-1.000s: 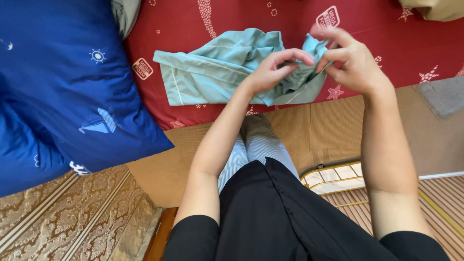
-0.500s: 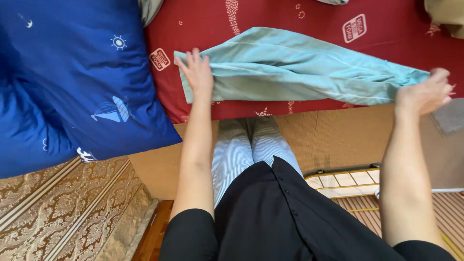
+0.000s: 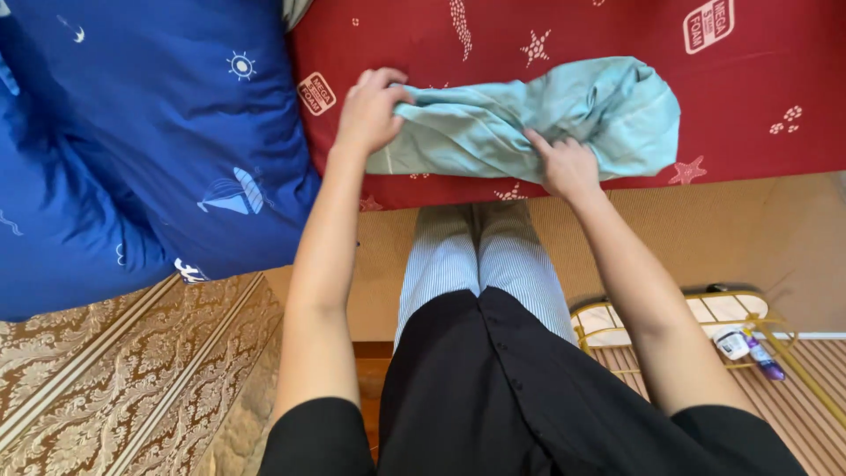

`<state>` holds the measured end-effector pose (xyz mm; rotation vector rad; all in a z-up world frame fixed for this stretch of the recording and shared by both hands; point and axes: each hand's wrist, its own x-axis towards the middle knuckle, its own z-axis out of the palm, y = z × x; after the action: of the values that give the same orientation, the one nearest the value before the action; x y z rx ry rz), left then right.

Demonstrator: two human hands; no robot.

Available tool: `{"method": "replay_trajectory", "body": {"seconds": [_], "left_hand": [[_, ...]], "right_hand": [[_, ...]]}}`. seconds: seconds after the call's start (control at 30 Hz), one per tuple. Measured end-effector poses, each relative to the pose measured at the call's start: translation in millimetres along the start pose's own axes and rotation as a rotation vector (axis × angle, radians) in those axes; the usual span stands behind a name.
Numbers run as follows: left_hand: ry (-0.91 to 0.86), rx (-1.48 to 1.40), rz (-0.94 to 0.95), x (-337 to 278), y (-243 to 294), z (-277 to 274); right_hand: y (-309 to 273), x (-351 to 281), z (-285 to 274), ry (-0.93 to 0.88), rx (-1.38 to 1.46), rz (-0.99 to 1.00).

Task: The person folds a light green pillowcase and places it on the bed. They then remove a pillow from a blue pillowcase, fold the blue case, and place it on the bed. Finally, they fold another light green pillowcase and place it on the bed.

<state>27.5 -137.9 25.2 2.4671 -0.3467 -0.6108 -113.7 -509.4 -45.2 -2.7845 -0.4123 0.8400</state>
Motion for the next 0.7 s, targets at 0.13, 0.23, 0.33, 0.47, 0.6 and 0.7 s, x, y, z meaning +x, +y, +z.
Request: {"method": "replay_trajectory", "body": {"seconds": [0.13,0.23,0.33,0.47,0.6,0.7], "left_hand": [[-0.140,0.046,0.268,43.0,47.3,40.1],[-0.312,0.109,0.448,59.9,94.8,83.9],[-0.706,0.345,0.255,75.0,93.6,150.5],[-0.510,0.362,0.395,32.0,93.8,124.8],[-0.024,0.181,0.702,-10.2,103.0,45.0],[0.267,0.217,0.703,-36.2,103.8,0.9]], "right_hand": [[4.9,-36.3,-15.4,-0.031,-0.095,-0.052],[7.0,-47.9,-24.4,-0.049,0.014,-0.100],[12.9,-42.1,-46.4,0.120,0.221,-0.076],[-13.3,-10.5,-96.5,0.148,0.451,-0.012],[-22.1,45.7,-61.3,-0.004,0.566,-0.021],[-35.5,52.6,-69.4,0.298,0.499,-0.076]]}}
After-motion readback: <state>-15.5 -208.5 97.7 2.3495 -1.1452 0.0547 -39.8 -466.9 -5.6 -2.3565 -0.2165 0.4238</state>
